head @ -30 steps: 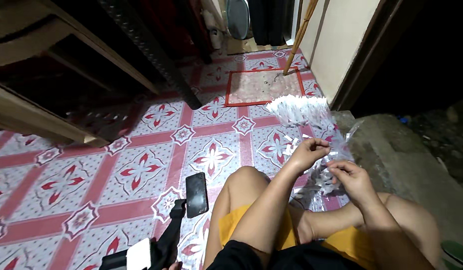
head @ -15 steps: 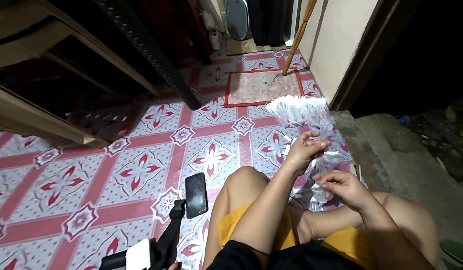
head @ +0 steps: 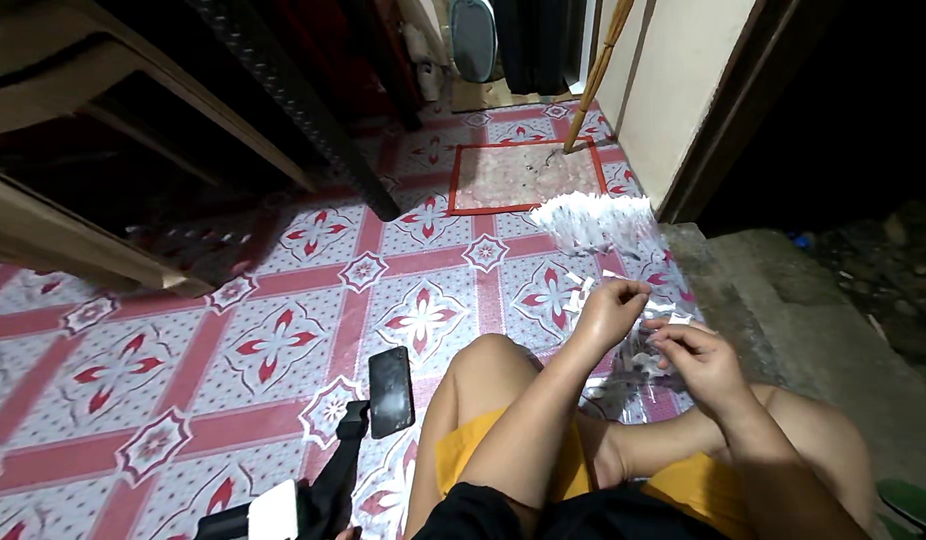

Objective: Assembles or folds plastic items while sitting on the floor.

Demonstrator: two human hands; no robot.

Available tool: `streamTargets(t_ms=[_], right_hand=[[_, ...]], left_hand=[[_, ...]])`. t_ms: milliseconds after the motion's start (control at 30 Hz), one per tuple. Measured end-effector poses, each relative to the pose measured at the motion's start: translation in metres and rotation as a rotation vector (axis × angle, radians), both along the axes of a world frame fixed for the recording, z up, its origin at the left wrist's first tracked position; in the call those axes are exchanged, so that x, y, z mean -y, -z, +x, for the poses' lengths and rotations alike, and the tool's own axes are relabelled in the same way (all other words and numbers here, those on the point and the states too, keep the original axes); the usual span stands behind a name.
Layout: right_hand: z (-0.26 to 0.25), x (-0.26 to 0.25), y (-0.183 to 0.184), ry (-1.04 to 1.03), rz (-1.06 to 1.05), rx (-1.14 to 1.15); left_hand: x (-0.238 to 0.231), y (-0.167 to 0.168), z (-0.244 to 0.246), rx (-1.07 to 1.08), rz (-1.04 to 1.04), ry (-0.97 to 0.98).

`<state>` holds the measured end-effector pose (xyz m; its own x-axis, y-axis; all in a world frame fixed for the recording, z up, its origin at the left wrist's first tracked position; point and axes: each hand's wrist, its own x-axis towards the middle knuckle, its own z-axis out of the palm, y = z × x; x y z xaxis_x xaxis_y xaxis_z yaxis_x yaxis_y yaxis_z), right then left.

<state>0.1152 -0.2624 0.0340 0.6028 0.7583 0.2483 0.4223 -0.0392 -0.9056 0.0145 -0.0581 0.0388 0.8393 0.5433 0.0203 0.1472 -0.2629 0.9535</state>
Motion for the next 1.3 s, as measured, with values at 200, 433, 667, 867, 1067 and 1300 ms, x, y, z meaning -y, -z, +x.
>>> streamTargets(t_ms=[200, 433, 667, 867, 1067, 1300], right_hand=[[-0.01, 0.001, -0.015, -0.137, -0.033, 0.063], [-0.005, 0.007, 0.006, -0.131, -0.096, 0.014], [-0.007, 0.002, 0.007, -0.094, -0.125, 0.031], [-0.011, 0.002, 0.005, -0.036, -0.202, 0.055], [-0.011, 0.002, 0.005, -0.028, -0.216, 0.063], [-0.008, 0.006, 0.007, -0.013, -0.194, 0.037]], left_hand=[[-0.002, 0.023, 0.014, -0.058, 0.006, 0.271], [-0.001, -0.014, -0.004, 0.09, -0.19, 0.183], [0.009, -0.046, -0.019, 0.151, -0.172, 0.168], [0.014, -0.066, -0.033, 0.163, -0.163, 0.155], [0.021, -0.074, -0.033, 0.161, -0.086, 0.109], [0.024, -0.071, -0.031, 0.262, -0.162, 0.093]])
